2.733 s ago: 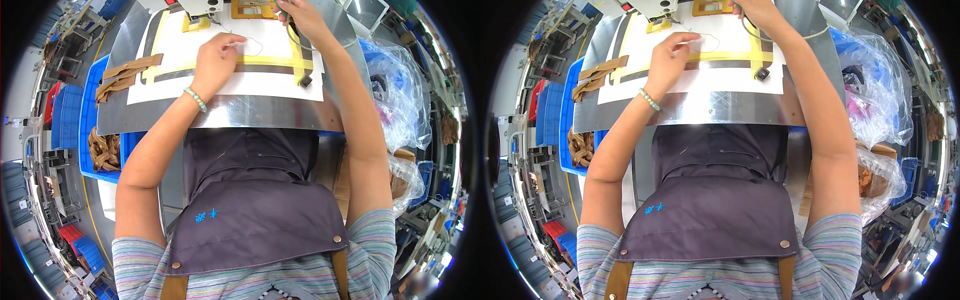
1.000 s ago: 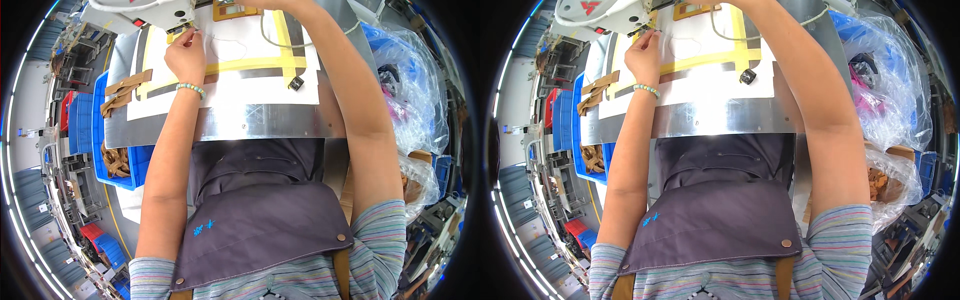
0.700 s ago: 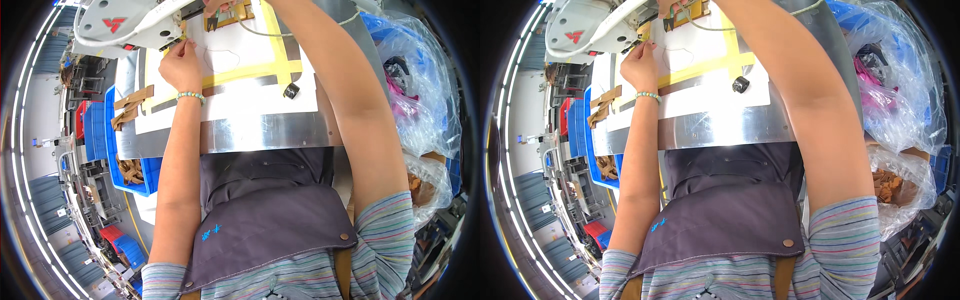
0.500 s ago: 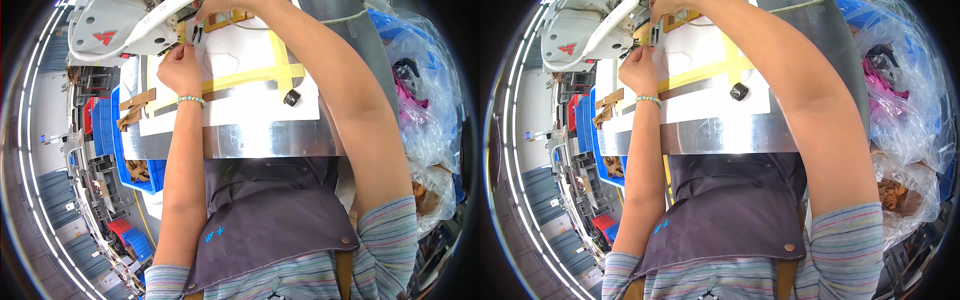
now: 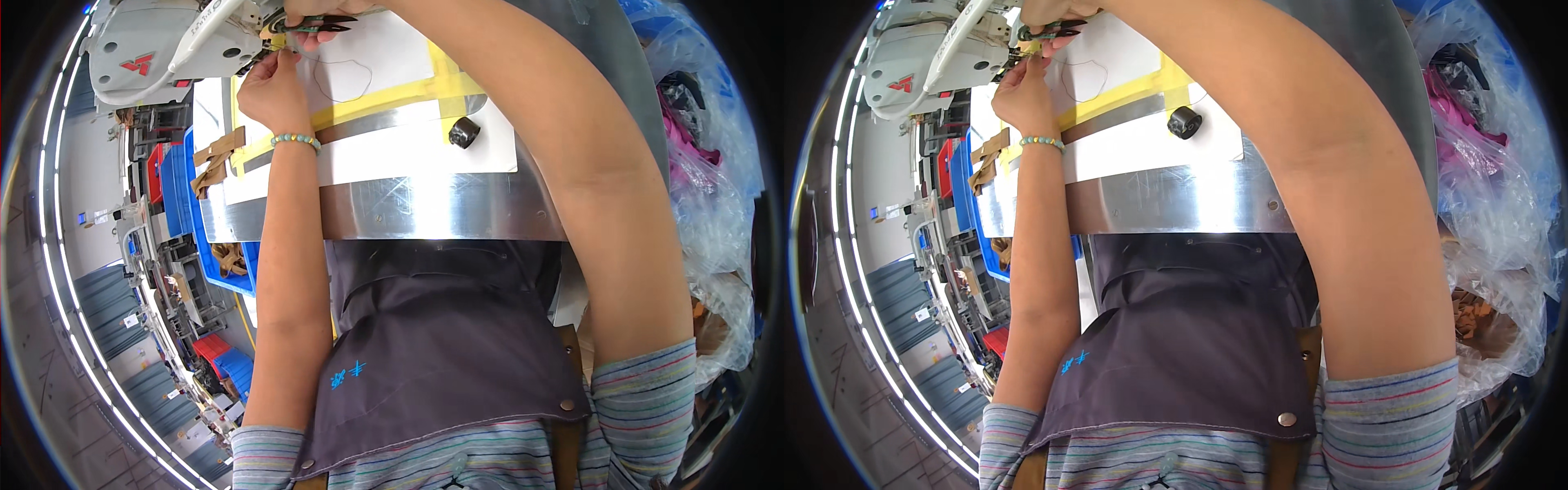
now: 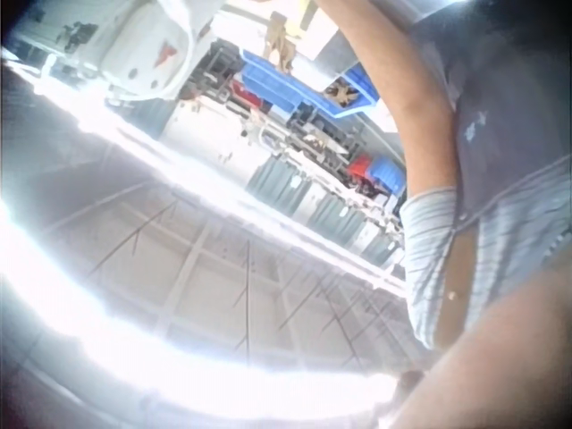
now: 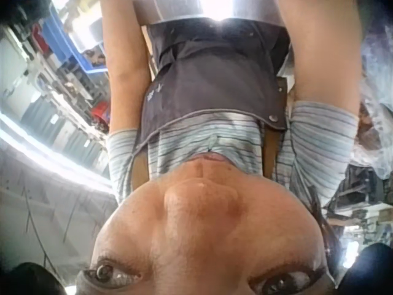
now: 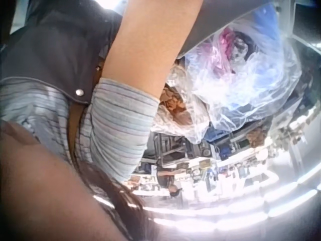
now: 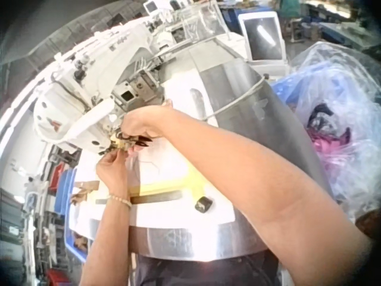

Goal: Sewing a leather strap using an industrial sewing machine and trimming thread with snips.

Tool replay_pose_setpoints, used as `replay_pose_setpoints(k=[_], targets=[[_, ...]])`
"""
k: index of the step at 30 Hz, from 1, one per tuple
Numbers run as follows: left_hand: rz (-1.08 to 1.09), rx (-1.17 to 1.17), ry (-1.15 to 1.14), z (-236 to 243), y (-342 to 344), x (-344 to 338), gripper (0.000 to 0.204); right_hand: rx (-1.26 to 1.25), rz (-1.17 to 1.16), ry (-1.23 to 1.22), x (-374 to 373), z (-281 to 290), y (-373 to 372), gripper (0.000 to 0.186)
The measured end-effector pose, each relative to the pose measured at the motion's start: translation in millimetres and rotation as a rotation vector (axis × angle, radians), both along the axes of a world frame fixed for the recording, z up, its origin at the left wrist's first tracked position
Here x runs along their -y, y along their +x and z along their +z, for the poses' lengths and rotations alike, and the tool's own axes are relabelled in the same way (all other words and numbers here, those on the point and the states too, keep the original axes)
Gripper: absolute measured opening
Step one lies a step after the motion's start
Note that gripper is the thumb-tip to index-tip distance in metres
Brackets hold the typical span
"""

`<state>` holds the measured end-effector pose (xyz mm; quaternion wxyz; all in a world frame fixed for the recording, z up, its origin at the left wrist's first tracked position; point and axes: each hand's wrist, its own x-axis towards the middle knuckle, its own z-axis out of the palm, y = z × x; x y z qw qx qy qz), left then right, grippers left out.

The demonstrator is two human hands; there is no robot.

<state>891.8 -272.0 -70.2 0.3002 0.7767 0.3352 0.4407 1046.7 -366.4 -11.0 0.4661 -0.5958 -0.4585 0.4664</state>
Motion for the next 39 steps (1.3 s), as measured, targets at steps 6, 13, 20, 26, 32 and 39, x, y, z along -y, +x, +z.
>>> replay_pose_setpoints(k=[6,13,20,26,32,39], targets=[[-0.026,0.061,-0.03,0,1,2,0.02,0.003,-0.016,0.056,-8,3,-11,0.026],[-0.042,0.069,0.004,0,1,1,0.021,0.062,-0.051,0.005,-2,7,-14,0.025],[-0.034,0.062,-0.018,-1,1,2,0.02,0.071,-0.062,0.0,-3,7,-12,0.026],[0.001,0.0,0.024,1,1,1,0.019,0.037,-0.043,0.001,-2,8,-13,0.025],[-0.013,0.016,0.02,1,1,2,0.019,0.039,-0.044,0.001,-3,6,-13,0.024],[-0.03,0.041,-0.004,0,1,1,0.017,-0.023,-0.056,0.015,-15,3,-17,0.025]])
